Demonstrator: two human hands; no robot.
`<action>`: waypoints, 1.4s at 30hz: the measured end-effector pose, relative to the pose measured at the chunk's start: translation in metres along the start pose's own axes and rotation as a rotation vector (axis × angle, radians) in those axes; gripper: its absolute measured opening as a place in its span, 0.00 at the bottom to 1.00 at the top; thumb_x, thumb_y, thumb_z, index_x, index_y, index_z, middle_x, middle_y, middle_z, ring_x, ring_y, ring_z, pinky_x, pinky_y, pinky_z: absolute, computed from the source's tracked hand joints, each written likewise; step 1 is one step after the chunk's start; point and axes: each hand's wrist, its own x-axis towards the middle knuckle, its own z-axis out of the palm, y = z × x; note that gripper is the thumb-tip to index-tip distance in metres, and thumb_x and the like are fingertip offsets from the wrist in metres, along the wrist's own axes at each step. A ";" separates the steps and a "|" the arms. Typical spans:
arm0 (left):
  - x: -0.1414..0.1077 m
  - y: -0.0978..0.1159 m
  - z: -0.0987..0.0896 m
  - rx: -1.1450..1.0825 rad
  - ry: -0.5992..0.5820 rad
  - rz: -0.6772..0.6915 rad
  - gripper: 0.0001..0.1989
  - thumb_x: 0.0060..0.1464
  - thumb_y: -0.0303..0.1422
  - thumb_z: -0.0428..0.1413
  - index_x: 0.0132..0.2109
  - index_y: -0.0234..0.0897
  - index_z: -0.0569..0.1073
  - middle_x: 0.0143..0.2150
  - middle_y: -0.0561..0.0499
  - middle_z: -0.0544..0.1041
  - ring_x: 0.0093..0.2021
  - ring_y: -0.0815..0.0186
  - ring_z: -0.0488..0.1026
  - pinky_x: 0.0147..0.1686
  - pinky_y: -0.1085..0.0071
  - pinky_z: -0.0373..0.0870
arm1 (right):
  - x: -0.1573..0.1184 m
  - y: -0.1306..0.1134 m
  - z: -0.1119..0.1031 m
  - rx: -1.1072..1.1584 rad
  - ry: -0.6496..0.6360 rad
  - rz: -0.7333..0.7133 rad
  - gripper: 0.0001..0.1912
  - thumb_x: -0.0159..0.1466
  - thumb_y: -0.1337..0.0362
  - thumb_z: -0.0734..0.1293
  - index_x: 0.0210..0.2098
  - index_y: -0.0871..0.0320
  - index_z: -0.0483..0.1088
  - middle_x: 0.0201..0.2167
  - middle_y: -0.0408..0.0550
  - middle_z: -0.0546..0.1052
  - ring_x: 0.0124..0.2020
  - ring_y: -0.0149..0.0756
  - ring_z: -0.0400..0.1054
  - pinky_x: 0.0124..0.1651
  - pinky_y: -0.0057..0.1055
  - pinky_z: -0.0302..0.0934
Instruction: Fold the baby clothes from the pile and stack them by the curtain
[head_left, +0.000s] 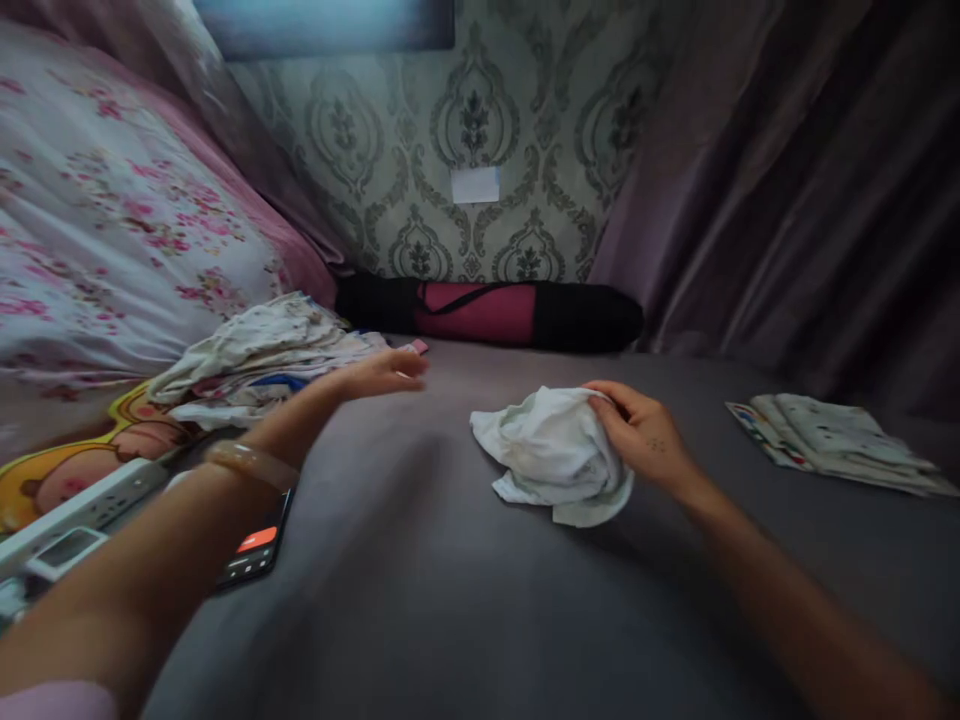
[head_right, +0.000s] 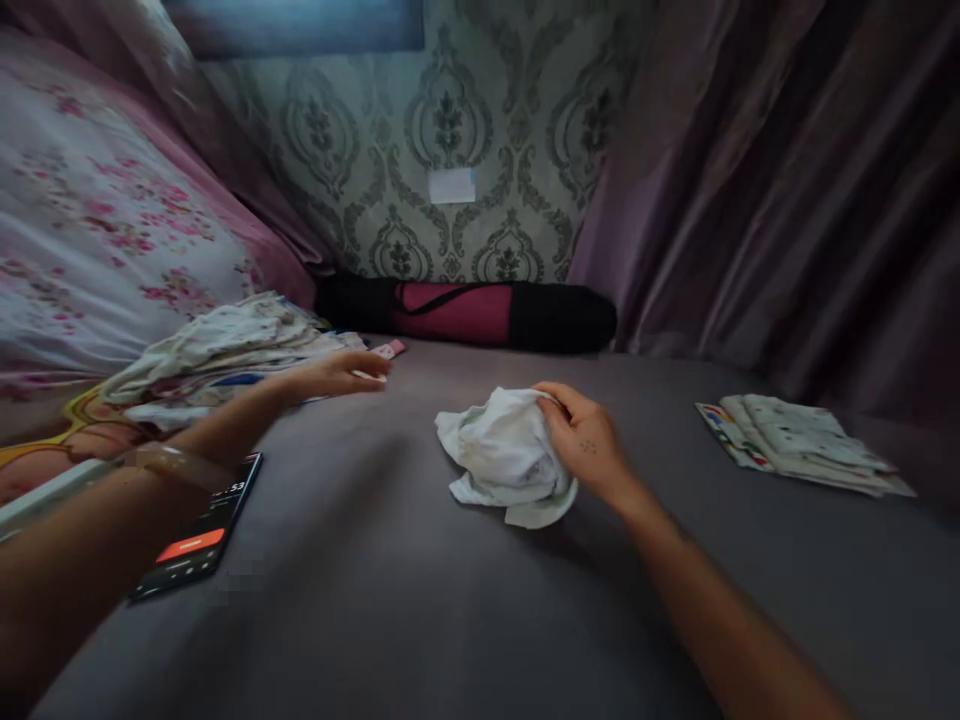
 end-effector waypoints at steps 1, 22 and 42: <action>0.003 0.018 0.021 -0.128 -0.142 0.054 0.24 0.44 0.39 0.61 0.50 0.38 0.73 0.49 0.47 0.77 0.45 0.62 0.74 0.42 0.70 0.68 | 0.000 -0.005 -0.003 0.041 -0.027 0.018 0.15 0.64 0.57 0.60 0.43 0.55 0.74 0.39 0.47 0.78 0.42 0.40 0.70 0.47 0.37 0.63; -0.004 0.132 0.080 -0.707 -0.171 0.228 0.13 0.49 0.40 0.61 0.39 0.36 0.74 0.32 0.53 0.75 0.32 0.71 0.70 0.33 0.76 0.65 | -0.025 -0.052 -0.142 0.000 0.007 0.102 0.19 0.55 0.46 0.69 0.34 0.55 0.73 0.29 0.45 0.75 0.28 0.33 0.67 0.27 0.27 0.60; -0.040 0.115 0.123 -0.352 -0.070 0.070 0.11 0.53 0.42 0.56 0.35 0.40 0.75 0.32 0.51 0.74 0.33 0.66 0.71 0.30 0.73 0.67 | -0.048 0.008 -0.085 0.047 -0.388 0.137 0.16 0.63 0.55 0.61 0.32 0.56 0.77 0.34 0.47 0.78 0.37 0.38 0.71 0.40 0.33 0.64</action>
